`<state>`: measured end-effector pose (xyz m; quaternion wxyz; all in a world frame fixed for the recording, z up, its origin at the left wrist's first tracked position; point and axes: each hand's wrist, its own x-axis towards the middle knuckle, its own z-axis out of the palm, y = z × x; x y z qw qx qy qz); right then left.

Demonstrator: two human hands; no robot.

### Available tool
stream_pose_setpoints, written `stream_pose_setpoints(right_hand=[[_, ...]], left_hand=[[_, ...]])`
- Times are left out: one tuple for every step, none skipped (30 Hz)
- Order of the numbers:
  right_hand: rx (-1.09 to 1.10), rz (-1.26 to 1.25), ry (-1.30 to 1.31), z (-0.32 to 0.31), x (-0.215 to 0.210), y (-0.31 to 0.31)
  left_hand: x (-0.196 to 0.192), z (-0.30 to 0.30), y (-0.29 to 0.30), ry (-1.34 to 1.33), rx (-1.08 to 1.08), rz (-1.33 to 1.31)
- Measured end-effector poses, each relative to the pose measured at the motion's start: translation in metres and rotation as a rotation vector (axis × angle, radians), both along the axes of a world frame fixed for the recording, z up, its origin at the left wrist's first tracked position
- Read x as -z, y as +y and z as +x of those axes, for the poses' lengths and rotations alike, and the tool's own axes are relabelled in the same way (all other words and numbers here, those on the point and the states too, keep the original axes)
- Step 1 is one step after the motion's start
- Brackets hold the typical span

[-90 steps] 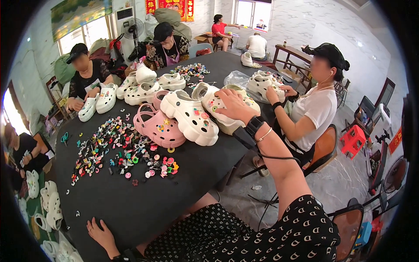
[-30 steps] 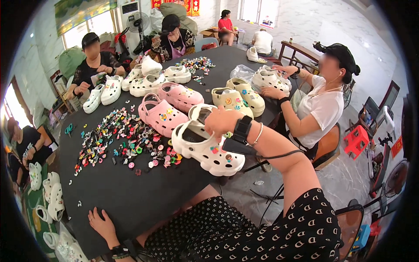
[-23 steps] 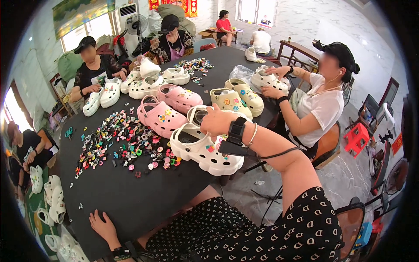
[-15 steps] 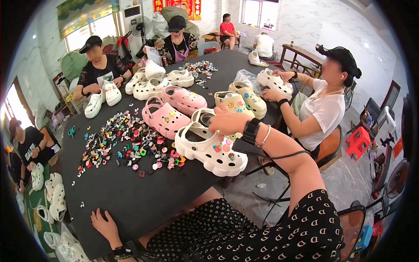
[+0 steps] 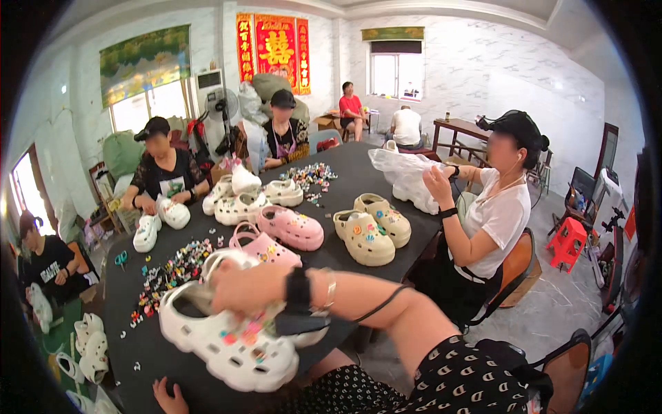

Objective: Decorating white clogs with colorful charms.

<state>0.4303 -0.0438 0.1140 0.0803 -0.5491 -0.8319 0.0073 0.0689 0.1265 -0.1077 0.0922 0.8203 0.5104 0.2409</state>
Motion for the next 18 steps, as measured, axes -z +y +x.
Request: stream_pose_setpoints(right_hand=[[-0.03,0.072,0.081,-0.014,0.01,0.015],[-0.091,0.095,0.059,-0.03,0.017,0.033],[-0.152,0.115,0.041,-0.044,0.021,0.05],[-0.176,0.098,0.053,-0.059,0.024,0.062],[-0.195,0.079,0.07,-0.069,0.029,0.072],[-0.238,0.066,-0.017,-0.084,0.039,0.089],[-0.276,0.05,-0.101,-0.096,0.052,0.103],[-0.264,0.116,-0.215,-0.106,0.066,0.11],[-0.269,0.11,-0.188,-0.108,0.079,0.116],[-0.183,0.236,-0.196,-0.104,0.092,0.121],[-0.092,0.363,-0.204,-0.098,0.108,0.129],[-0.08,0.273,-0.128,-0.09,0.118,0.142],[-0.121,0.179,-0.085,-0.091,0.105,0.138],[-0.127,0.193,-0.083,-0.089,0.101,0.133],[-0.134,0.207,-0.083,-0.09,0.1,0.13],[-0.132,0.202,-0.075,-0.094,0.104,0.128],[-0.117,0.231,-0.051,-0.094,0.108,0.129],[-0.105,0.26,-0.029,-0.093,0.111,0.129]], left_hand=[[-0.004,-0.006,0.001,-0.109,0.105,0.031],[-0.012,-0.008,0.0,-0.113,0.11,0.041],[-0.021,-0.008,-0.005,-0.308,0.107,-0.028],[-0.032,-0.01,-0.016,-0.497,0.102,-0.102],[-0.065,-0.001,-0.039,-0.45,0.107,0.029],[-0.072,-0.003,-0.043,-0.461,0.103,0.197],[-0.076,-0.004,-0.046,-0.467,0.106,0.359],[-0.082,-0.004,-0.049,-0.429,0.017,0.353],[-0.089,-0.002,-0.053,-0.388,-0.068,0.348],[-0.097,0.005,-0.059,-0.479,-0.054,0.278],[-0.095,0.007,-0.054,-0.478,-0.001,0.285],[-0.091,0.012,-0.056,-0.4,0.013,0.353],[-0.086,0.011,-0.057,-0.322,0.005,0.412],[-0.084,0.016,-0.059,-0.264,0.036,0.428],[-0.076,0.015,-0.057,-0.252,0.034,0.421],[-0.067,0.013,-0.051,-0.301,0.04,0.283],[-0.062,0.013,-0.044,-0.355,0.053,0.149],[-0.058,0.007,-0.039,-0.354,0.142,0.239]])
